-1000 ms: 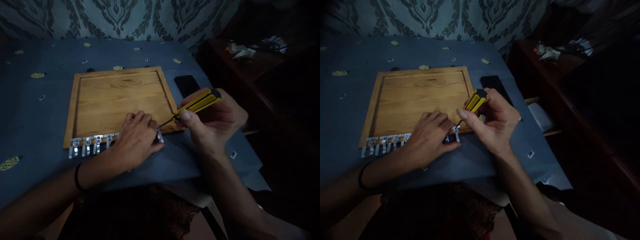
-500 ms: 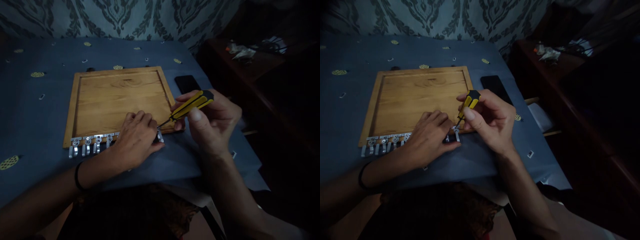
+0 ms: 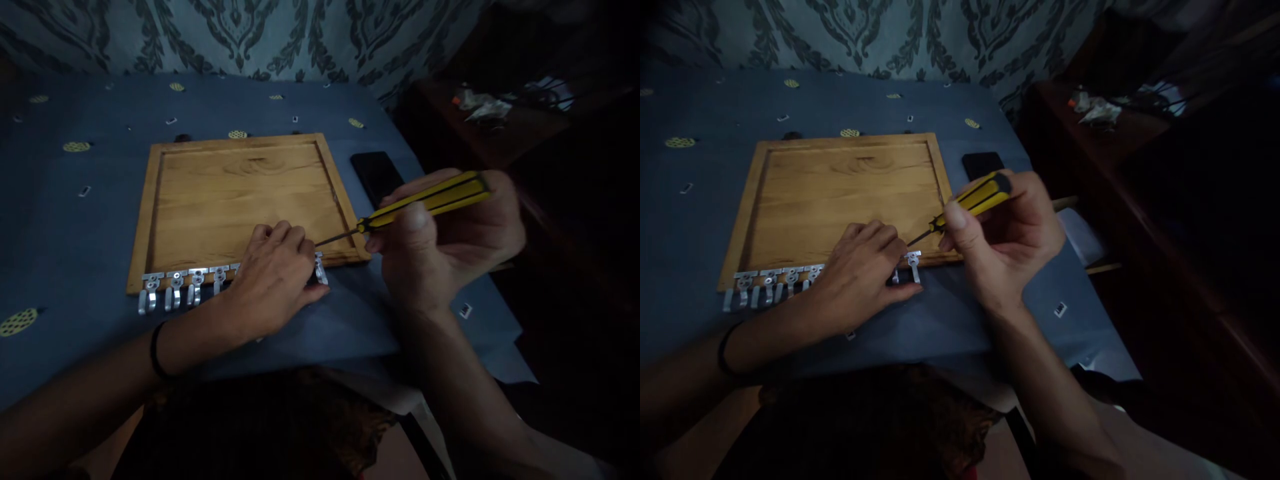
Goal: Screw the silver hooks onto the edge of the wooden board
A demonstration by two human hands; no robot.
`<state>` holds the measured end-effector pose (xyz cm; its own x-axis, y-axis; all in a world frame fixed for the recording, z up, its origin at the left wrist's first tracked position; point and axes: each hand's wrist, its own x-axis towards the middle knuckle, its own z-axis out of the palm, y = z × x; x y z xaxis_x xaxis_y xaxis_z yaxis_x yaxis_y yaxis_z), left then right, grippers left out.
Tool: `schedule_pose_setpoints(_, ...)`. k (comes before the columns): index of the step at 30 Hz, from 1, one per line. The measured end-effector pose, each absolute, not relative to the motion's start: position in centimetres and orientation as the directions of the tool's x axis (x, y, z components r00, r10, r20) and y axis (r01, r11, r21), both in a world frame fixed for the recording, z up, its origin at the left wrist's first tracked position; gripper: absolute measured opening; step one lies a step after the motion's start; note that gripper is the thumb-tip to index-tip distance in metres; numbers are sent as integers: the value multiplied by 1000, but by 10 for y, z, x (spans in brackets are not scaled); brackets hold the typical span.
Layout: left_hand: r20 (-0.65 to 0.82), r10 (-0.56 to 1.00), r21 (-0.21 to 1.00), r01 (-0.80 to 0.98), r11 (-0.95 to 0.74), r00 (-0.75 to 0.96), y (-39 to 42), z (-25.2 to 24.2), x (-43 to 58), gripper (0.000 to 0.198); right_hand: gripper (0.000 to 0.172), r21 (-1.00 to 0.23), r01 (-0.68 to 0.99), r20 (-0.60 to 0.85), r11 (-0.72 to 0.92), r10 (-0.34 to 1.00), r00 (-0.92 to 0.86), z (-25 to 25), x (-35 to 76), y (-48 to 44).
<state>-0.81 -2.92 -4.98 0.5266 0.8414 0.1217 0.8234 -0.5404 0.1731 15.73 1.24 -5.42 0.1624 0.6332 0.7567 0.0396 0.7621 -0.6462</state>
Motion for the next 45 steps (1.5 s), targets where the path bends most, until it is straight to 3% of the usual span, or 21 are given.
schedule_pose_setpoints(3,95,846,186,826,-532,524,-29,-48,-8,35,18,-659,7,733,752,640,231,-54,158,12)
schedule_pose_setpoints(17,108,847,181,827,-532,521,-29,-50,-7,37,27,-688,193,723,700,685,93,-58,162,11)
schedule_pose_setpoints(26,153,835,171,818,-549,529,-29,-53,-9,36,21,-705,139,698,695,715,-36,-54,166,13)
schedule_pose_setpoints(32,107,848,166,831,-531,520,-29,-51,-7,38,18,-742,81,644,665,742,-187,-53,172,13)
schedule_pose_setpoints(35,110,845,171,828,-534,523,-29,-50,-7,38,15,-734,51,664,677,731,-154,-52,170,13)
schedule_pose_setpoints(39,121,842,174,824,-540,526,-29,-51,-8,36,30,-717,15,694,697,716,-80,-49,164,15)
schedule_pose_setpoints(45,129,839,173,821,-544,529,-29,-52,-8,39,29,-705,91,706,703,708,1,-51,160,13)
